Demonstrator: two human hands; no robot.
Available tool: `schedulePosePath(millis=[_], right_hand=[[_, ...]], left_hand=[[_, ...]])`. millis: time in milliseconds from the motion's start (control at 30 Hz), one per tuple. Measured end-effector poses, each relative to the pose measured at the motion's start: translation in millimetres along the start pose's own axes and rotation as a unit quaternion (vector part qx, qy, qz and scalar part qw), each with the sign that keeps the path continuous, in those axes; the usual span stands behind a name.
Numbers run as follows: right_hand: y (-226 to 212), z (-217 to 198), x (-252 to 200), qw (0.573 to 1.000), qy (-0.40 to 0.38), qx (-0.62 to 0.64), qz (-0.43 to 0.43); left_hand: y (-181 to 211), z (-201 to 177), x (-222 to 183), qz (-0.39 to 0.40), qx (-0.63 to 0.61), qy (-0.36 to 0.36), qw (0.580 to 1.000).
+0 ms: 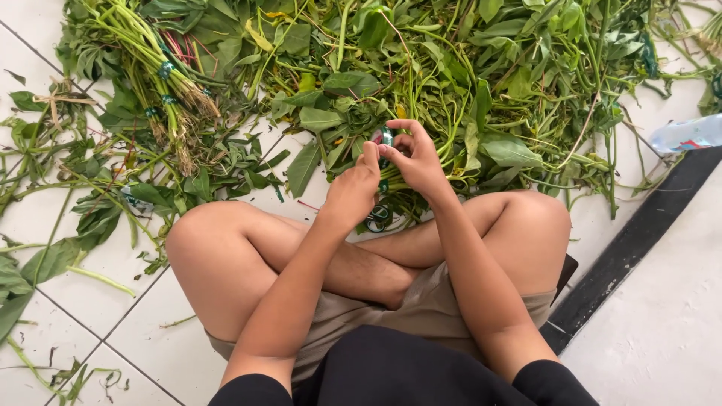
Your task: Sorting through a pile of leafy green stems, gathering them into small bunches, and securing each bunch with green tape.
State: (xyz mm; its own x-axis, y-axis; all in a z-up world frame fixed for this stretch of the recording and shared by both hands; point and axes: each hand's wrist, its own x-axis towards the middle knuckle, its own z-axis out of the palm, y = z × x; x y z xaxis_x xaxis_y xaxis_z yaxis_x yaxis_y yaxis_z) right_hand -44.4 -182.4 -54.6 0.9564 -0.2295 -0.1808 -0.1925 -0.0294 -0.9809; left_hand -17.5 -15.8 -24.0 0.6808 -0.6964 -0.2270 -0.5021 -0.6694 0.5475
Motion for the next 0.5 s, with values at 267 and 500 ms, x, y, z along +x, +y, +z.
schedulePosePath(millis=[267,500], right_hand=[[-5.4,3.3,-1.3,0.995,-0.055,0.053,-0.059],[-13.6,7.5,6.3,0.993,-0.003,0.088,-0.082]], left_hand=[[2.6,-7.8,1.0,-0.059,-0.024,-0.054,0.996],[5.5,12.7,8.2,-0.048,0.020,-0.060,0.997]])
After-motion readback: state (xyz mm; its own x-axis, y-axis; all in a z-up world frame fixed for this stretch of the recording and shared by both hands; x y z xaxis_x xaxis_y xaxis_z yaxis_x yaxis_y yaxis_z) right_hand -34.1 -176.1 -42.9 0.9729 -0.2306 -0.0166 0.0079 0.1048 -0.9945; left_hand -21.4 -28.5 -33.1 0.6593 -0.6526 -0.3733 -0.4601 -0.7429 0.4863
